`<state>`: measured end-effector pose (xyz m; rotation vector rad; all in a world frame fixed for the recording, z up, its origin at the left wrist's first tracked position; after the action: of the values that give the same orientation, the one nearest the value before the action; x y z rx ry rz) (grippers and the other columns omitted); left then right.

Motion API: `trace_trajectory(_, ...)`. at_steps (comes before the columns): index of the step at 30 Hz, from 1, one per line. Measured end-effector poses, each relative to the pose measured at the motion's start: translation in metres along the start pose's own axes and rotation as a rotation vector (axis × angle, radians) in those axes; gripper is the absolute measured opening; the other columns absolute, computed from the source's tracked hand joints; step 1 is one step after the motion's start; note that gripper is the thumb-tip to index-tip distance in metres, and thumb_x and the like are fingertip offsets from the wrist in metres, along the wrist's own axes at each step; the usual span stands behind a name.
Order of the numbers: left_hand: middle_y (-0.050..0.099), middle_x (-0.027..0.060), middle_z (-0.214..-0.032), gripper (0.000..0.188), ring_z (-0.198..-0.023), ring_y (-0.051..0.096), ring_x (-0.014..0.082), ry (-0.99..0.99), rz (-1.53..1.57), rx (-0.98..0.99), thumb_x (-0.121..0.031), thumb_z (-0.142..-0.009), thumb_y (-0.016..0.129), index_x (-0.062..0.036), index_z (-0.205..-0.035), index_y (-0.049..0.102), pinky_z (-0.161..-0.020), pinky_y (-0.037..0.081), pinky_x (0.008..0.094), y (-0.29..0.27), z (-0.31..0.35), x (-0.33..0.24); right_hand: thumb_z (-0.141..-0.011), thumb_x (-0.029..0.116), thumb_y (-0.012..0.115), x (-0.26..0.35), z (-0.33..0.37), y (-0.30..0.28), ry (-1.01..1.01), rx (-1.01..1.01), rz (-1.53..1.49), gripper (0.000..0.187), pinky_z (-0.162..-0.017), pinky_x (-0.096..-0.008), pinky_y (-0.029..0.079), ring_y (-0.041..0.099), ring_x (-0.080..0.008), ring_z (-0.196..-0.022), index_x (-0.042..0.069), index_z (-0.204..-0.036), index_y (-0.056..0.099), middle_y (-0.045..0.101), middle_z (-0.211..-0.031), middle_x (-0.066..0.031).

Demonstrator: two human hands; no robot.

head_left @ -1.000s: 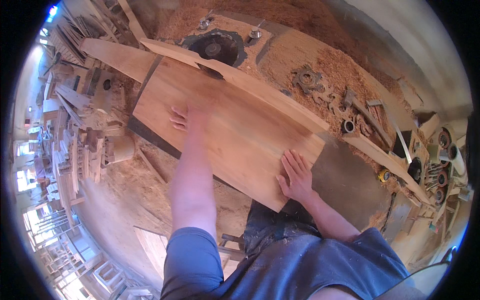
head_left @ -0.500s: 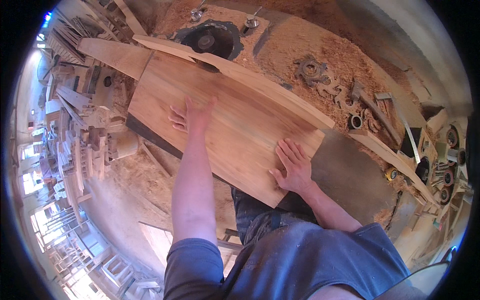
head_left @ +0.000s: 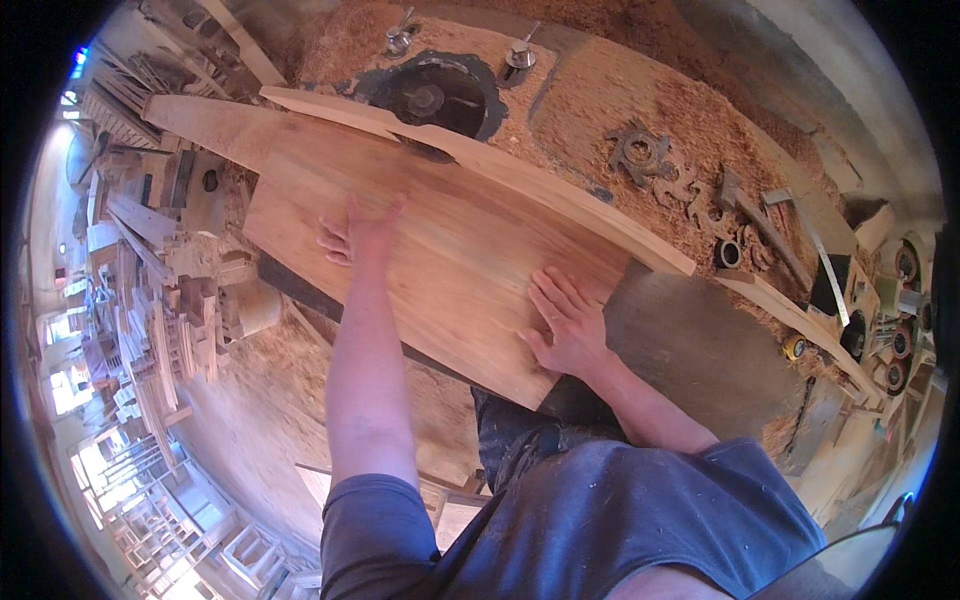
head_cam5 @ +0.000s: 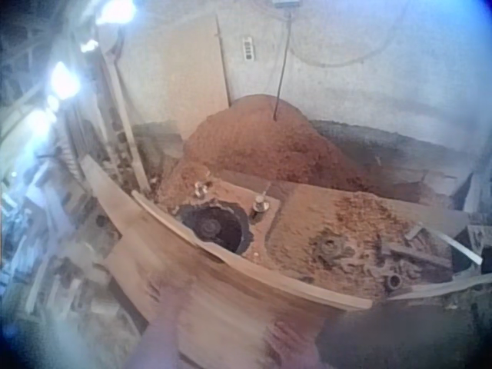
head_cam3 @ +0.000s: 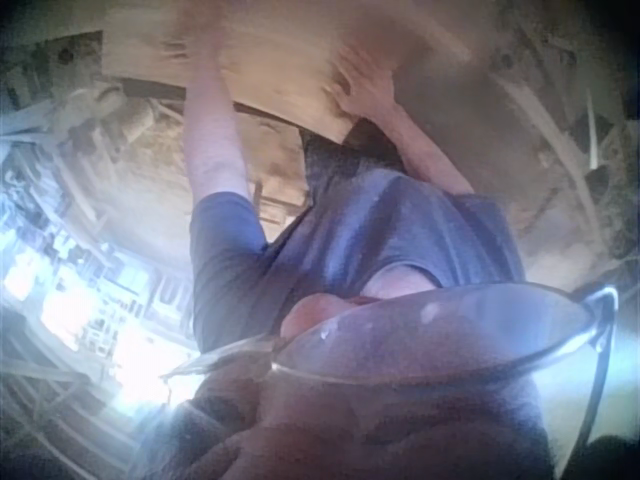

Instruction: The person passes several wood boards through a surface planer by hand, then stacks them on a nearby rack.

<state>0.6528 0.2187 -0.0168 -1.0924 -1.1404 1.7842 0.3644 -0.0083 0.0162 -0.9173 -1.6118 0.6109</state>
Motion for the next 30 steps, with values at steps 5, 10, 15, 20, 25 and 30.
trace_trajectory(5, -0.003, 0.0219, -0.171, 0.113, -0.156, -0.009, 0.046, 0.012, -0.041, 0.015, -0.083, -0.072, 0.069, -0.0288, -0.162, 0.03, -0.124, 0.0, 0.0614, -0.019, -0.023, 0.009, -0.069, 0.028, 0.082, 0.014, -0.025, 0.015, -0.028, -0.024, -0.017, 0.065, -0.115, -0.0459, 0.04, 0.051, -0.0296, -0.138, 0.002, -0.126, 0.066, 0.059, -0.142, -0.0133)
trace_trajectory(10, 0.003, 0.0182, -0.172, 0.099, -0.158, 0.001, 0.0413, 0.215, -0.12, 0.044, -0.076, -0.082, 0.066, -0.0243, -0.161, 0.036, -0.125, 0.008, 0.0591, -0.035, -0.006, 0.051, -0.072, 0.03, 0.08, 0.026, -0.044, 0.032, -0.013, -0.012, -0.022, 0.062, -0.114, -0.0463, 0.04, 0.05, -0.0302, -0.139, 0.0, -0.124, 0.066, 0.058, -0.143, -0.013)
trace_trajectory(15, 0.005, 0.0225, -0.171, 0.099, -0.156, 0.002, 0.0462, 0.005, 0.169, -0.136, -0.063, -0.083, 0.076, -0.0155, -0.16, 0.037, -0.124, 0.013, 0.0611, 0.008, 0.112, 0.098, -0.075, 0.034, 0.078, 0.028, -0.064, 0.049, -0.032, -0.022, -0.023, 0.066, -0.116, -0.0468, 0.038, 0.048, -0.0317, -0.141, -0.001, -0.129, 0.063, 0.057, -0.144, -0.0149)
trace_trajectory(20, 0.006, 0.0306, -0.168, 0.103, -0.156, 0.006, 0.0466, -0.016, 0.198, -0.216, -0.055, -0.08, 0.082, -0.0063, -0.158, 0.036, -0.124, 0.015, 0.0608, 0.022, 0.146, 0.091, -0.076, 0.038, 0.077, 0.043, -0.087, 0.063, -0.036, -0.009, -0.042, 0.072, -0.12, -0.0472, 0.035, 0.046, -0.033, -0.142, -0.001, -0.134, 0.06, 0.056, -0.145, -0.0177)
trace_trajectory(25, 0.015, 0.0297, -0.167, 0.106, -0.156, 0.01, 0.0433, -0.051, 0.289, -0.297, -0.055, -0.075, 0.086, -0.0082, -0.158, 0.039, -0.124, 0.019, 0.0588, 0.019, 0.114, 0.096, -0.078, 0.04, 0.076, 0.05, -0.106, 0.083, -0.065, -0.015, 0.014, 0.069, -0.118, -0.0479, 0.037, 0.047, -0.0331, -0.141, 0.0, -0.132, 0.061, 0.056, -0.146, -0.0165)
trace_trajectory(30, 0.021, 0.0233, -0.167, 0.112, -0.156, 0.012, 0.0413, -0.096, 0.3, -0.309, -0.054, -0.072, 0.088, -0.0071, -0.158, 0.036, -0.124, 0.023, 0.0567, 0.006, 0.088, 0.094, -0.078, 0.041, 0.076, 0.058, -0.13, 0.104, -0.076, -0.019, 0.006, 0.068, -0.118, -0.048, 0.037, 0.048, -0.0334, -0.14, -0.001, -0.131, 0.062, 0.056, -0.145, -0.0172)
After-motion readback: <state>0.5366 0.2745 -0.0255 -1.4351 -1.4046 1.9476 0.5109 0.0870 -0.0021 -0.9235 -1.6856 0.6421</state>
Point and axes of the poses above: each hand's wrist, its own z-axis away from the middle knuckle, its own y-axis out of the palm, x = y × z, the point moved 2 cm from there along -z, towards the middle knuckle
